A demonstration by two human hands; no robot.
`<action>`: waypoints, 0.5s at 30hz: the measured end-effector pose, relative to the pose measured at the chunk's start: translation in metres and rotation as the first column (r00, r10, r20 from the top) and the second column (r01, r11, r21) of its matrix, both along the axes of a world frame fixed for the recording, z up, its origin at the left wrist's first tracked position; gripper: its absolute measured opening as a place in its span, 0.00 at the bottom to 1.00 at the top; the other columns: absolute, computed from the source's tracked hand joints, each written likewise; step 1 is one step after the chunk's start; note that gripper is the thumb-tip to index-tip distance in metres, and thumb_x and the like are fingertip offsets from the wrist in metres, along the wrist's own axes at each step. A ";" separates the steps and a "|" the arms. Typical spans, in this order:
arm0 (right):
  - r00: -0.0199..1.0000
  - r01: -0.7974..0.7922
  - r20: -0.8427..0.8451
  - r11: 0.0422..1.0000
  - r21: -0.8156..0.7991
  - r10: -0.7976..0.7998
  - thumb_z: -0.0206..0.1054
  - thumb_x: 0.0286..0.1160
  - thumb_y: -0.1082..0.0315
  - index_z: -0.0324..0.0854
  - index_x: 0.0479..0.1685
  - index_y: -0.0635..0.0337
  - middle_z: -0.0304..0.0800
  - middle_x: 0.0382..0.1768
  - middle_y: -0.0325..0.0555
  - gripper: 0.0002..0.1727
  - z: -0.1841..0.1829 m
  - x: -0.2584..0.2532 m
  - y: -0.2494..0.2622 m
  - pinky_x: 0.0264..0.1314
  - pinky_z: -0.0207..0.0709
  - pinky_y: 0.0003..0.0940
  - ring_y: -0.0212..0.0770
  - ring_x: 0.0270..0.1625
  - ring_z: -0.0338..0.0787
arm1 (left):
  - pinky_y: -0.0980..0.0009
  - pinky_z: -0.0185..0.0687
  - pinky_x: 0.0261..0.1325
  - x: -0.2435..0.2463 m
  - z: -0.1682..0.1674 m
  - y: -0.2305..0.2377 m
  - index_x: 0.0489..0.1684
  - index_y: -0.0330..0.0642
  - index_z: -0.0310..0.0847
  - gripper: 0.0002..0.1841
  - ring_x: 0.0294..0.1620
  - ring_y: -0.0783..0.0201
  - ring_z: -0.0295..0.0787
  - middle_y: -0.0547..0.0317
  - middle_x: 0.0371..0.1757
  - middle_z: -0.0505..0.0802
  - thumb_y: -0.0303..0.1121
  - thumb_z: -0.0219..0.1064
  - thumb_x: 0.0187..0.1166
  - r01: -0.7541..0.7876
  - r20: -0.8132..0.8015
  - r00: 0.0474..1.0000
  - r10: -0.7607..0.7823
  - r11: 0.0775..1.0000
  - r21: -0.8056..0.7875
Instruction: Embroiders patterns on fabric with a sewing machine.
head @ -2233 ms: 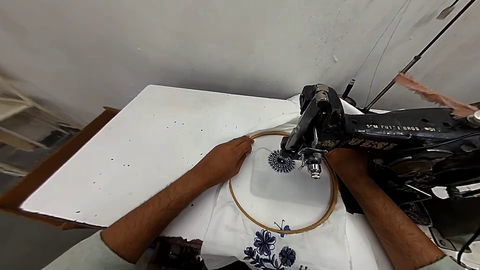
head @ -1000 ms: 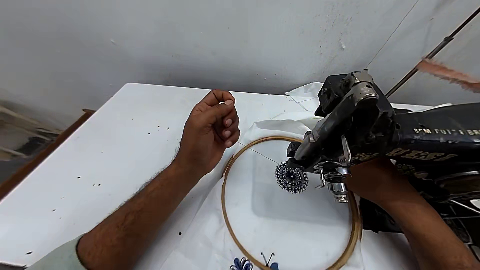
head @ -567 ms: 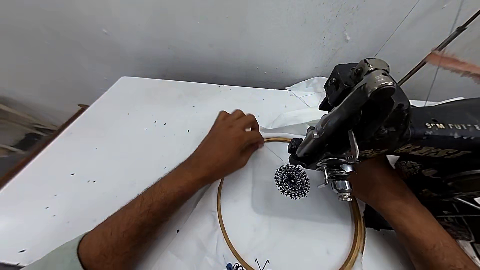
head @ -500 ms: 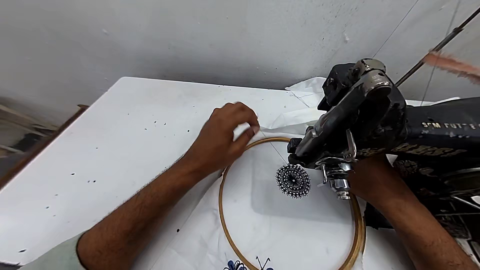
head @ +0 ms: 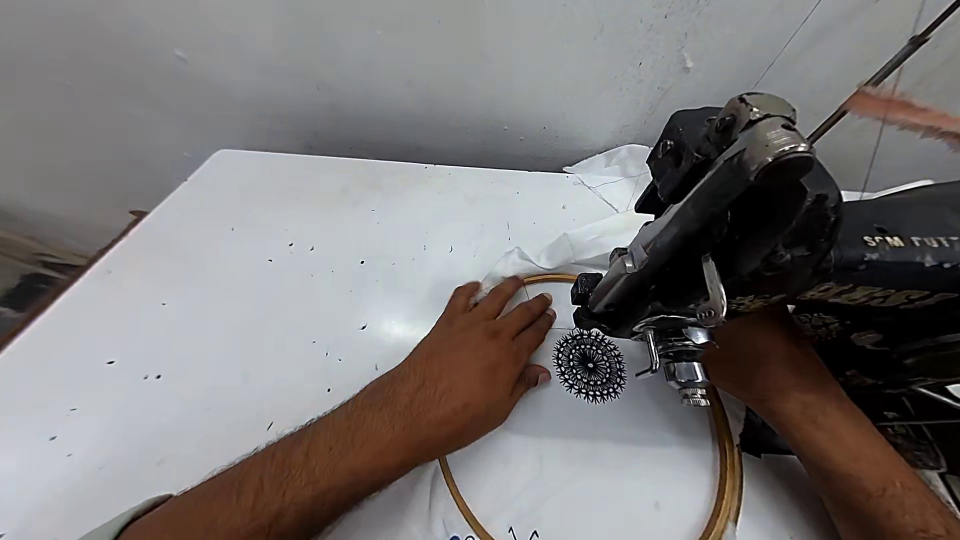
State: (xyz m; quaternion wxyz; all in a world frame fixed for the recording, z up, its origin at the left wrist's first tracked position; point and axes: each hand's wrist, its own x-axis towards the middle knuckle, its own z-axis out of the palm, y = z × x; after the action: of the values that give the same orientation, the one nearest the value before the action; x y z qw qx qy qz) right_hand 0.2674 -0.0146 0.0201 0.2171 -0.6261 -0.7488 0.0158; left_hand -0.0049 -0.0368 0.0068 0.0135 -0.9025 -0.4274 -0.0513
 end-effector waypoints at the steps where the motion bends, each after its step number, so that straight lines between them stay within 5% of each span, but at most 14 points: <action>1: 1.000 0.011 -0.009 1.000 -0.018 -0.011 0.81 0.61 0.66 0.86 0.31 0.59 0.87 0.33 0.54 0.10 0.001 0.000 -0.001 0.40 0.75 0.60 0.55 0.40 0.88 | 0.29 0.50 0.85 0.000 -0.001 -0.003 0.87 0.53 0.70 0.32 0.95 0.49 0.52 0.65 0.91 0.69 0.57 0.40 0.91 -0.019 -0.015 1.000 0.018 0.999 -0.036; 2: 1.000 0.026 -0.011 0.999 -0.040 -0.026 0.83 0.61 0.67 0.86 0.30 0.59 0.87 0.32 0.53 0.10 0.003 -0.001 -0.001 0.39 0.75 0.60 0.54 0.39 0.87 | 0.26 0.43 0.87 -0.001 -0.001 -0.004 0.90 0.53 0.67 0.34 0.97 0.48 0.47 0.66 0.93 0.66 0.58 0.38 0.91 -0.028 -0.009 1.000 0.028 0.998 -0.064; 6: 1.000 0.027 -0.003 0.999 -0.035 -0.027 0.80 0.61 0.64 0.85 0.31 0.60 0.86 0.31 0.54 0.11 0.002 0.001 -0.004 0.38 0.75 0.59 0.54 0.39 0.88 | 0.38 0.50 0.91 -0.003 -0.004 -0.004 0.91 0.52 0.65 0.36 0.97 0.52 0.47 0.66 0.94 0.64 0.60 0.36 0.91 -0.036 0.015 0.999 0.038 0.995 -0.094; 15: 0.998 0.053 -0.040 0.998 -0.026 -0.054 0.77 0.63 0.65 0.85 0.35 0.60 0.87 0.33 0.53 0.09 -0.001 0.000 -0.007 0.39 0.76 0.58 0.53 0.40 0.89 | 0.36 0.50 0.90 -0.003 -0.002 -0.007 0.91 0.52 0.64 0.35 0.97 0.51 0.48 0.65 0.94 0.63 0.59 0.37 0.90 -0.045 0.007 0.999 0.046 0.994 -0.099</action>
State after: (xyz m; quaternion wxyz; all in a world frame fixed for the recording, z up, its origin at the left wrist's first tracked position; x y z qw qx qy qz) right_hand 0.2676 -0.0220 0.0187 0.2248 -0.6483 -0.7267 0.0323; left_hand -0.0077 -0.0434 0.0048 -0.0319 -0.8919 -0.4499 -0.0339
